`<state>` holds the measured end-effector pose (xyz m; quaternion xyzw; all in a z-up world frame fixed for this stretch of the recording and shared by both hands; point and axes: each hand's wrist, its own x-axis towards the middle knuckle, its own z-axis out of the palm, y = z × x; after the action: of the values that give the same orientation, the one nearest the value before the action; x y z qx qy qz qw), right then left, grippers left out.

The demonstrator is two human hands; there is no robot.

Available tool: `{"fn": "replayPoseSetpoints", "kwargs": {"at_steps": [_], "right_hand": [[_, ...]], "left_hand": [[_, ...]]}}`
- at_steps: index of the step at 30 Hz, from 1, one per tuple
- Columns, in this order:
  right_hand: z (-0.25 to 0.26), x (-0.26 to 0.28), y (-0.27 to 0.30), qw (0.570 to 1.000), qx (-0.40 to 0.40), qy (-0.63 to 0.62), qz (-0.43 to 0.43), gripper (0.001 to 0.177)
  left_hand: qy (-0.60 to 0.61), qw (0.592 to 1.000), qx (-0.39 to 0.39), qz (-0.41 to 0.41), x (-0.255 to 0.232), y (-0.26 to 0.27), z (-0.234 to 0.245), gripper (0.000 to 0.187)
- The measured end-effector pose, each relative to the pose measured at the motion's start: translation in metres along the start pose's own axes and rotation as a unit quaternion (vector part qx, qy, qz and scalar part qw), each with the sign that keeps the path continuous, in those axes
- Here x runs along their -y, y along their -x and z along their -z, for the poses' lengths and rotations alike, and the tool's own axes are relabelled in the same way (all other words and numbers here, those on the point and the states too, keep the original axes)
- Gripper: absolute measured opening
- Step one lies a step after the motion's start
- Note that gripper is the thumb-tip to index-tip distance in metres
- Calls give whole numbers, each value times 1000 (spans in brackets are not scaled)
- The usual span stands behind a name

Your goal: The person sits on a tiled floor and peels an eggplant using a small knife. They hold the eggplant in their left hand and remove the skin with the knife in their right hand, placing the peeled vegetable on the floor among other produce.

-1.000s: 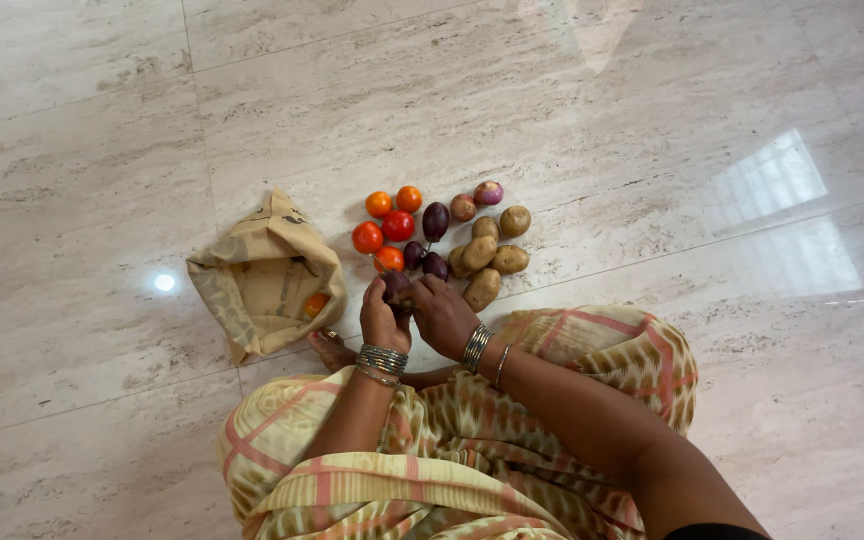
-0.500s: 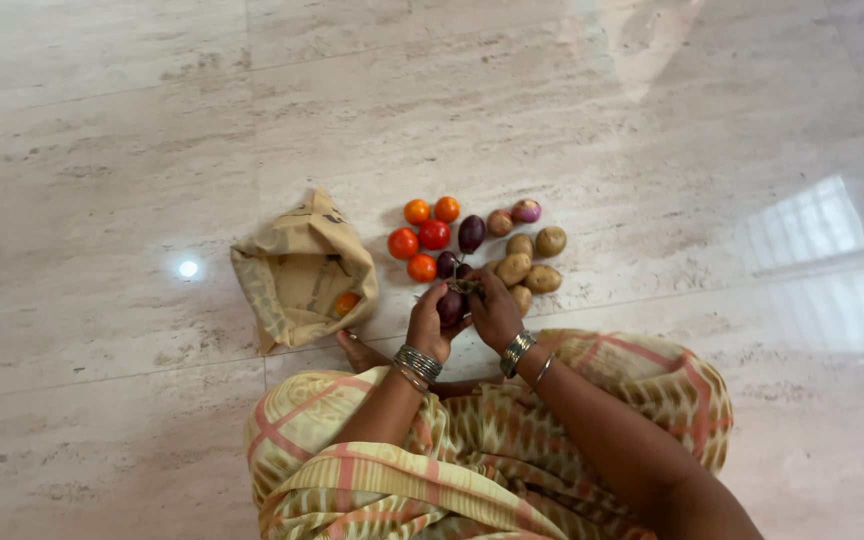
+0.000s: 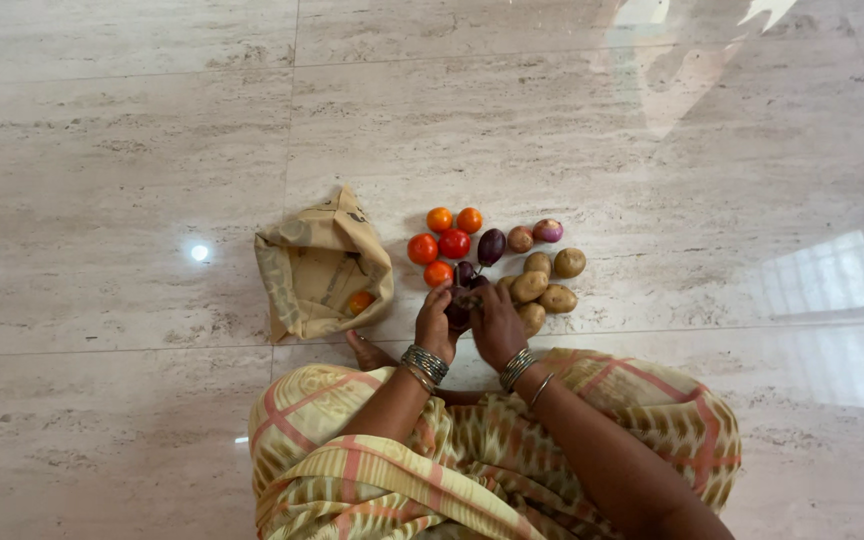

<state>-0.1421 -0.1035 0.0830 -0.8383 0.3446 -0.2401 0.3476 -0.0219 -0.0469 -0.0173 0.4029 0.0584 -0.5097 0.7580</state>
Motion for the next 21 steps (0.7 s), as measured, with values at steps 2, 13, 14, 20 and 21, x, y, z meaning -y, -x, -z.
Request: {"fn": "replayPoseSetpoints", "kwargs": {"at_steps": [2,13,14,20,21], "right_hand": [[2,-9,-3,998,-3,-23,-55,22],[-8,9,12,992,-18,-3,127,33],[-6,5,8,995,-26,-35,84,30],[3,-14,-14,990,-2,-119,-79,23],[3,-10,-10,995,-8,-93,-38,23]], "left_hand": [[-25,999,17,35,1,7,-4,31],[-14,999,-29,-43,-2,-7,1,25],[-15,999,-30,-23,-6,-2,-6,25],[-67,997,-15,29,-3,11,-19,28],[-70,997,-27,32,-3,8,-15,28]]}}
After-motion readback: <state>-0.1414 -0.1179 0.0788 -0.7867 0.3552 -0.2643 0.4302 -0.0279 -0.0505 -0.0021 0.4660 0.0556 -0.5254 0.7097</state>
